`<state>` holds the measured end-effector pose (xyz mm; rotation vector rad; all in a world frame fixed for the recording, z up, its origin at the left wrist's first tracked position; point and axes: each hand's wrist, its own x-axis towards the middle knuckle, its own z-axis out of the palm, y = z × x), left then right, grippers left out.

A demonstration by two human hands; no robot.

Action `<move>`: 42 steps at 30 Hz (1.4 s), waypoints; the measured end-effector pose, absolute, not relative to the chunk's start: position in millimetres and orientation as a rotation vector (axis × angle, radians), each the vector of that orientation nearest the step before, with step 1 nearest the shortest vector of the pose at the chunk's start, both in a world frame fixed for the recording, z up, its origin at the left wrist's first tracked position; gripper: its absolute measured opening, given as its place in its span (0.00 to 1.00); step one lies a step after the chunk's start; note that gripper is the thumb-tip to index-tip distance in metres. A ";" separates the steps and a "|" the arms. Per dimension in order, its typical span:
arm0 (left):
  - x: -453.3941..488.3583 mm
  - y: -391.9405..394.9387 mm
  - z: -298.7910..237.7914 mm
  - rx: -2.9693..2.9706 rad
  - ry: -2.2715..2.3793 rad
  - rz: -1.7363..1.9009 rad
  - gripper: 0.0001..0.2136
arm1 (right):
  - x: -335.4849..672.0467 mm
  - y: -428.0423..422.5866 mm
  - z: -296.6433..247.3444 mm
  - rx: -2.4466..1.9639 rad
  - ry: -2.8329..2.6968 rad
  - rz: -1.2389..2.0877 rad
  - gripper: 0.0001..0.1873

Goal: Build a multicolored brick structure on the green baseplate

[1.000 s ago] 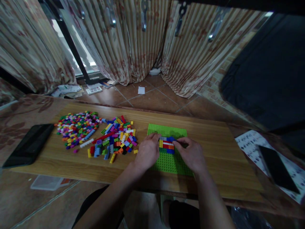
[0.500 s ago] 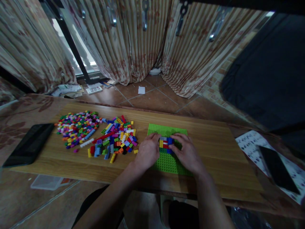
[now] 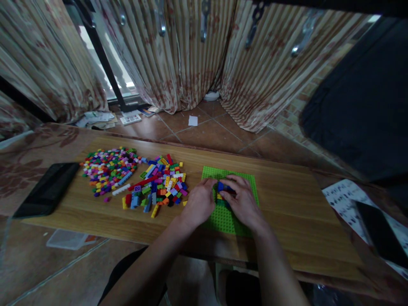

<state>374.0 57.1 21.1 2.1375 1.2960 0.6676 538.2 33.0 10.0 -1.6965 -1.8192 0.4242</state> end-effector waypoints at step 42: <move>373.7 60.2 14.6 2.078 1.164 0.725 0.22 | 542.6 35.8 4.9 -1.655 -1.782 0.501 0.16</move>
